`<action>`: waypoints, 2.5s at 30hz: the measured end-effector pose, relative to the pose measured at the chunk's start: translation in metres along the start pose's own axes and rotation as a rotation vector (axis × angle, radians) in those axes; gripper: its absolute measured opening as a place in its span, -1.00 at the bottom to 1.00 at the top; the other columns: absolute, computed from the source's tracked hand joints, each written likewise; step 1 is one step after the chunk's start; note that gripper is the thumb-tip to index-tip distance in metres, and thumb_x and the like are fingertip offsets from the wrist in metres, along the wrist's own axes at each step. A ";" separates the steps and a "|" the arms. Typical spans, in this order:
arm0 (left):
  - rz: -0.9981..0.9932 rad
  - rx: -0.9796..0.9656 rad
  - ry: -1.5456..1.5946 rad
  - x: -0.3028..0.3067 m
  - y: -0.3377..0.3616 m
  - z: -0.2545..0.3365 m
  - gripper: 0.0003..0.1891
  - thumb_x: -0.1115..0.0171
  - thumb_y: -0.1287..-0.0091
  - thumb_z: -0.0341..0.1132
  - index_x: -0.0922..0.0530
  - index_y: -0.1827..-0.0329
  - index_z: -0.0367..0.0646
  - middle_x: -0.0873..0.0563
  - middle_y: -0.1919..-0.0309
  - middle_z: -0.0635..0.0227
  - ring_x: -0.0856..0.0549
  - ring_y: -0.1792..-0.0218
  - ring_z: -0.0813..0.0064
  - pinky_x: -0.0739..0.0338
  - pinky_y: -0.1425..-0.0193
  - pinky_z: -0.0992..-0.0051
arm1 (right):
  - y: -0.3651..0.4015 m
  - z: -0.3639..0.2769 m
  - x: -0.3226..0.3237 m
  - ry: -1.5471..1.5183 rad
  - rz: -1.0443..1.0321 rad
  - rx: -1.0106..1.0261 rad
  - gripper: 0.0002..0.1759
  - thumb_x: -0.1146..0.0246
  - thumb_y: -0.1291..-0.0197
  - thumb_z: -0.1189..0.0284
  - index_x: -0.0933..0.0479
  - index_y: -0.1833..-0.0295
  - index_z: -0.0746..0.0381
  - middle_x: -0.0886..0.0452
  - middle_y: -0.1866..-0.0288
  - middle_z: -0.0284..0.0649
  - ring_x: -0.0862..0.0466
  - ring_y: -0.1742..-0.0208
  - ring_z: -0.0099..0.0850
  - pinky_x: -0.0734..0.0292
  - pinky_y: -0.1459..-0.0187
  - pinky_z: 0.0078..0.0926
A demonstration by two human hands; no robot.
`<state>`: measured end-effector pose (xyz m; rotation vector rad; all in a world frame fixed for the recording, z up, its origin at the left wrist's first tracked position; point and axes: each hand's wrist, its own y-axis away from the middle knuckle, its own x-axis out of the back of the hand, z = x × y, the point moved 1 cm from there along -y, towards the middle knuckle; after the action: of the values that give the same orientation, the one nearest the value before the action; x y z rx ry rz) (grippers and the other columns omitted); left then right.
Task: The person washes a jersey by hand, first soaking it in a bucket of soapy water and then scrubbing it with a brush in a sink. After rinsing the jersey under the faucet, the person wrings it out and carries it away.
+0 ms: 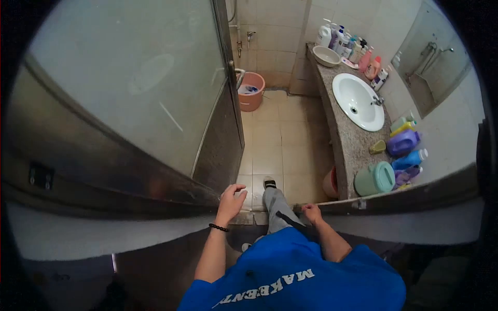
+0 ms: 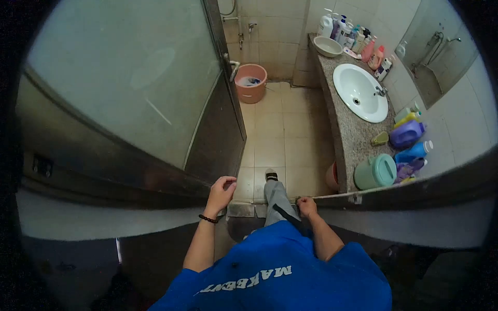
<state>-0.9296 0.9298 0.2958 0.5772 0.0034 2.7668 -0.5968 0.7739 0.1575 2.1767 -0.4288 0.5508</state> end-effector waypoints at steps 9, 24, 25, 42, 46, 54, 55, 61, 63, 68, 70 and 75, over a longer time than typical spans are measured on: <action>-0.058 -0.227 -0.680 -0.017 -0.247 0.016 -0.80 -0.27 -0.30 -0.32 -0.65 0.06 -0.16 -0.71 0.08 0.21 -0.66 -0.08 0.20 -0.21 -0.54 0.07 | -0.234 -0.054 0.020 0.167 -0.211 -0.249 -0.83 -0.21 -0.22 0.41 -0.70 0.25 0.21 -0.71 0.35 -0.25 -0.67 0.39 -0.43 -0.57 0.39 -0.32; -0.625 0.594 -1.241 -0.025 -0.349 -0.040 -0.33 -0.14 -0.35 0.09 -0.50 -0.34 -0.27 -0.46 -0.39 -0.13 -0.31 -0.51 -0.01 0.41 -0.61 -0.21 | -0.423 -0.192 0.070 -0.376 -0.232 -0.159 -0.92 -0.16 -0.26 0.50 -0.57 0.28 0.16 -0.55 0.46 -0.35 -0.49 0.51 -0.54 -0.40 0.51 -0.49; -0.647 0.683 -1.224 -0.032 -0.359 -0.036 -0.32 -0.14 -0.35 0.10 -0.48 -0.39 -0.22 -0.42 -0.44 -0.06 -0.27 -0.53 -0.03 0.41 -0.57 -0.30 | -0.431 -0.204 0.071 -0.340 -0.220 -0.144 -0.92 -0.17 -0.25 0.51 -0.58 0.26 0.17 -0.58 0.44 -0.33 -0.50 0.51 -0.53 -0.41 0.51 -0.48; -0.260 0.877 -1.045 -0.004 -0.728 -0.108 -0.49 -0.13 -0.37 -0.01 -0.56 -0.28 -0.09 -0.66 -0.23 0.08 -0.62 -0.26 0.07 -0.41 -0.33 0.00 | -0.667 -0.475 0.131 -0.262 -0.229 -0.022 -0.84 -0.20 -0.32 0.44 -0.67 0.16 0.23 -0.67 0.34 -0.33 -0.62 0.35 -0.50 -0.53 0.32 -0.48; -0.521 1.208 -0.928 0.044 -0.739 -0.119 -0.33 -0.06 -0.45 0.10 -0.33 -0.52 -0.08 -0.46 -0.43 0.07 -0.52 -0.37 0.02 -0.35 -0.45 -0.01 | -0.741 -0.518 0.132 0.139 -0.326 0.032 -0.71 -0.22 -0.33 0.31 -0.67 -0.04 0.22 -0.73 0.11 -0.16 -0.68 0.12 -0.35 -0.57 0.04 -0.40; -0.213 1.359 -1.038 0.069 -0.699 -0.105 -0.49 -0.06 -0.44 0.03 -0.58 -0.33 -0.01 -0.59 -0.34 0.23 -0.54 -0.37 0.16 -0.27 -0.44 0.03 | -0.848 -0.643 0.122 0.193 -0.372 0.244 -0.81 -0.24 -0.25 0.35 -0.67 0.18 0.22 -0.66 0.38 -0.28 -0.63 0.37 -0.48 -0.54 0.28 -0.43; -0.205 1.370 -1.032 0.070 -0.697 -0.113 -0.49 -0.06 -0.44 0.03 -0.58 -0.33 -0.01 -0.59 -0.34 0.23 -0.54 -0.37 0.16 -0.27 -0.44 0.03 | -0.856 -0.665 0.120 0.155 -0.335 0.275 -0.82 -0.24 -0.24 0.36 -0.67 0.19 0.22 -0.67 0.38 -0.29 -0.62 0.37 -0.49 -0.54 0.28 -0.43; -0.355 1.303 -1.138 0.076 -0.710 -0.136 -0.55 -0.04 -0.46 -0.03 -0.61 -0.29 0.00 -0.62 -0.30 0.20 -0.61 -0.30 0.13 -0.38 -0.35 0.04 | -0.904 -0.813 0.094 0.257 -0.217 0.569 -0.75 -0.22 -0.19 0.40 -0.64 0.07 0.27 -0.71 0.22 -0.20 -0.67 0.18 -0.40 -0.57 0.10 -0.39; -0.316 1.319 -1.000 0.081 -0.722 -0.137 -0.52 -0.06 -0.45 -0.02 -0.57 -0.32 -0.02 -0.62 -0.30 0.16 -0.63 -0.28 0.14 -0.45 -0.30 0.10 | -0.905 -0.875 0.086 0.298 -0.140 0.694 -0.66 -0.23 -0.17 0.41 -0.59 -0.06 0.27 -0.71 0.05 -0.09 -0.68 0.00 -0.18 -0.56 -0.07 -0.29; -0.300 1.279 -0.907 0.106 -0.744 -0.145 -0.51 -0.11 -0.41 0.02 -0.61 -0.24 -0.08 -0.66 -0.22 0.13 -0.67 -0.22 0.15 -0.56 -0.21 0.17 | -0.896 -0.988 0.059 0.476 0.021 0.933 -0.29 -0.28 -0.12 0.46 -0.29 -0.43 0.28 -0.41 -0.41 0.13 -0.44 -0.40 0.09 -0.41 -0.37 -0.15; -0.254 1.263 -0.908 0.111 -0.748 -0.144 -0.51 -0.14 -0.39 0.04 -0.63 -0.21 -0.10 -0.68 -0.19 0.13 -0.69 -0.19 0.14 -0.59 -0.18 0.18 | -0.895 -1.014 0.045 0.543 0.055 0.983 -0.19 -0.30 -0.12 0.47 -0.19 -0.50 0.31 -0.31 -0.48 0.16 -0.37 -0.46 0.11 -0.37 -0.43 -0.14; -0.458 1.342 -0.694 0.129 -0.777 -0.140 -0.48 -0.15 -0.41 0.03 -0.61 -0.17 -0.24 -0.71 -0.09 0.02 -0.73 -0.07 0.12 -0.64 -0.11 0.20 | -0.892 -1.024 0.018 0.645 0.128 0.682 -0.03 -0.41 -0.10 0.33 -0.07 -0.56 0.26 -0.22 -0.56 0.08 -0.44 -0.40 0.14 -0.41 -0.41 -0.15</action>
<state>-0.8607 1.7159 0.1666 1.5135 1.6221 1.6457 -0.3998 2.1172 0.1652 2.4153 -0.0130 1.5907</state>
